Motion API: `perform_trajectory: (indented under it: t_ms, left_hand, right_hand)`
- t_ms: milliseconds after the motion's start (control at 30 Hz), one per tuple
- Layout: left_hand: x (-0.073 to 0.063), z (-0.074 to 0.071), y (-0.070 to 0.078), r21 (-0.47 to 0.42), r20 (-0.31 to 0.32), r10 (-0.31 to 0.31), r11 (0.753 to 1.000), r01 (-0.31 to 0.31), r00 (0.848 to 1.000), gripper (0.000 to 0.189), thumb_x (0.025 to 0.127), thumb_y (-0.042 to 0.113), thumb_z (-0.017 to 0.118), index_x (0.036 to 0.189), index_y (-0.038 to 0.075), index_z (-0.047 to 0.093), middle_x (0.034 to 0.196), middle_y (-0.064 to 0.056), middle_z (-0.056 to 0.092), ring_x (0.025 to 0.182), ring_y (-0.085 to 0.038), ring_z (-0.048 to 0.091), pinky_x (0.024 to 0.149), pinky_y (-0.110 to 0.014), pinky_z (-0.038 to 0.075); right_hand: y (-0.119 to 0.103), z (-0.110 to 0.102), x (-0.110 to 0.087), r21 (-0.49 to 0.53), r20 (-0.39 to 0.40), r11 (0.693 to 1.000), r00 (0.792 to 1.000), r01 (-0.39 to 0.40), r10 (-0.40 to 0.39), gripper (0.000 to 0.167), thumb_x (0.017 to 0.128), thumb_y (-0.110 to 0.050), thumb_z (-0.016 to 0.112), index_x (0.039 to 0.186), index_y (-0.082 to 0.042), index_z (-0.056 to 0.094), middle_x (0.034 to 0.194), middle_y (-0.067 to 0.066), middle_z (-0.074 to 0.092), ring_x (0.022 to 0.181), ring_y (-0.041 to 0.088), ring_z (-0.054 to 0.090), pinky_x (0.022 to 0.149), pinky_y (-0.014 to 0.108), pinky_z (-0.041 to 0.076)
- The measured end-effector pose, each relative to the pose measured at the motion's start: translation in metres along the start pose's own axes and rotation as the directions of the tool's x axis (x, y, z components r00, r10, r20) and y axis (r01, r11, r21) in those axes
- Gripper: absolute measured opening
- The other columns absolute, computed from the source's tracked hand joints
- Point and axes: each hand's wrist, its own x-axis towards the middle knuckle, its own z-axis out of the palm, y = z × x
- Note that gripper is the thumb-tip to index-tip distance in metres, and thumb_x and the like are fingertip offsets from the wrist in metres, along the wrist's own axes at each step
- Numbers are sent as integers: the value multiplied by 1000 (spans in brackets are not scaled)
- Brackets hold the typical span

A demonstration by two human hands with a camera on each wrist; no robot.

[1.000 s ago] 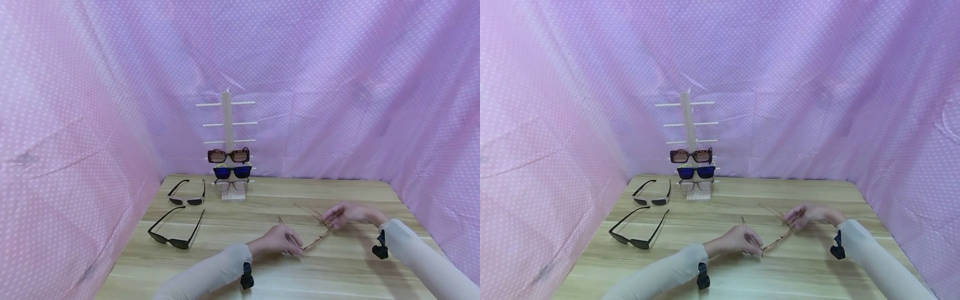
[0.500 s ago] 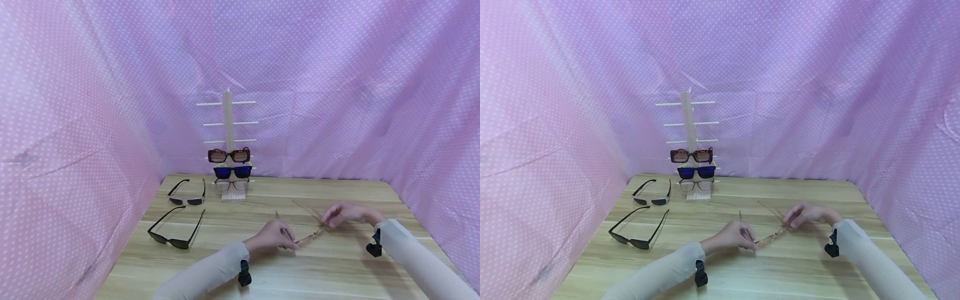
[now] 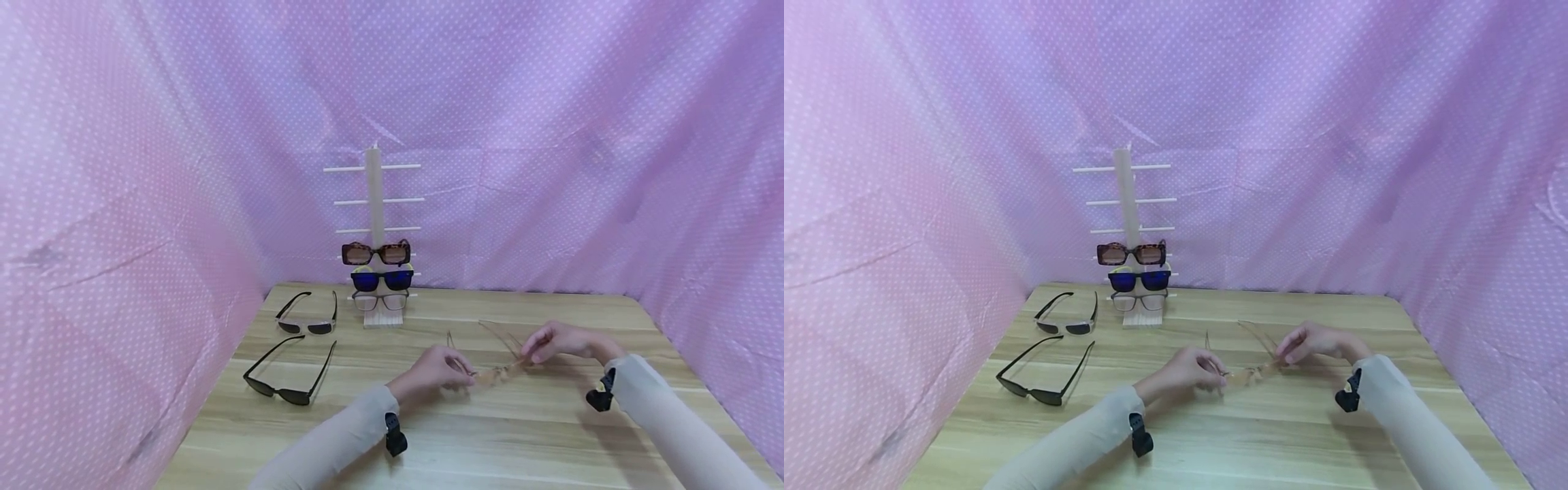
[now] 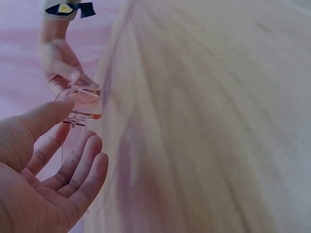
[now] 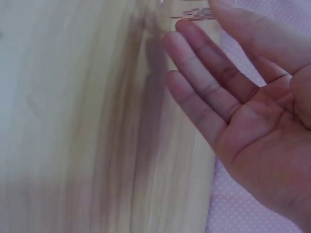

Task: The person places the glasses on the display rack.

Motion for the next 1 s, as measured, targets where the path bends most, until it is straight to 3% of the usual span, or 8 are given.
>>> perform_trajectory:
  t_ms: [267,500,667,800,1000]
  left_hand:
    - [6,-16,5,-8,-31,-41,999,41,999,12,87,19,83,97,13,81,87,3,75,79,-13,70,72,-30,61]
    - [11,-34,13,-102,-39,-34,994,30,999,20,88,15,79,106,5,79,94,-6,79,87,-28,75,85,-47,63]
    - [14,-47,17,-149,-33,-47,988,42,998,28,89,13,78,113,0,77,102,-10,79,89,-23,75,91,-50,62]
    - [17,-54,17,-200,-28,-67,978,60,997,31,90,9,76,118,-2,74,112,-17,76,89,-14,74,97,-52,59]
    - [22,-64,23,-268,-26,-59,962,50,998,32,93,3,72,123,-4,70,129,-26,66,94,-17,75,100,-50,57]
  right_hand:
    - [-15,4,2,14,-80,997,994,-74,75,32,94,-3,68,121,14,64,111,7,76,100,9,70,89,25,60]
    - [-29,0,1,57,-144,993,983,-102,110,35,97,-6,66,125,15,60,114,8,74,105,14,70,95,30,60]
    - [-35,-3,7,133,-136,987,985,-87,105,33,97,-2,64,124,16,59,110,4,75,103,14,71,96,33,60]
    - [-39,-4,9,189,-126,980,988,-67,92,25,99,1,60,122,10,64,109,3,76,103,16,72,98,36,60]
    - [-49,-6,10,195,-161,977,980,-85,118,24,100,-1,60,123,4,67,109,0,76,104,15,72,100,37,59]
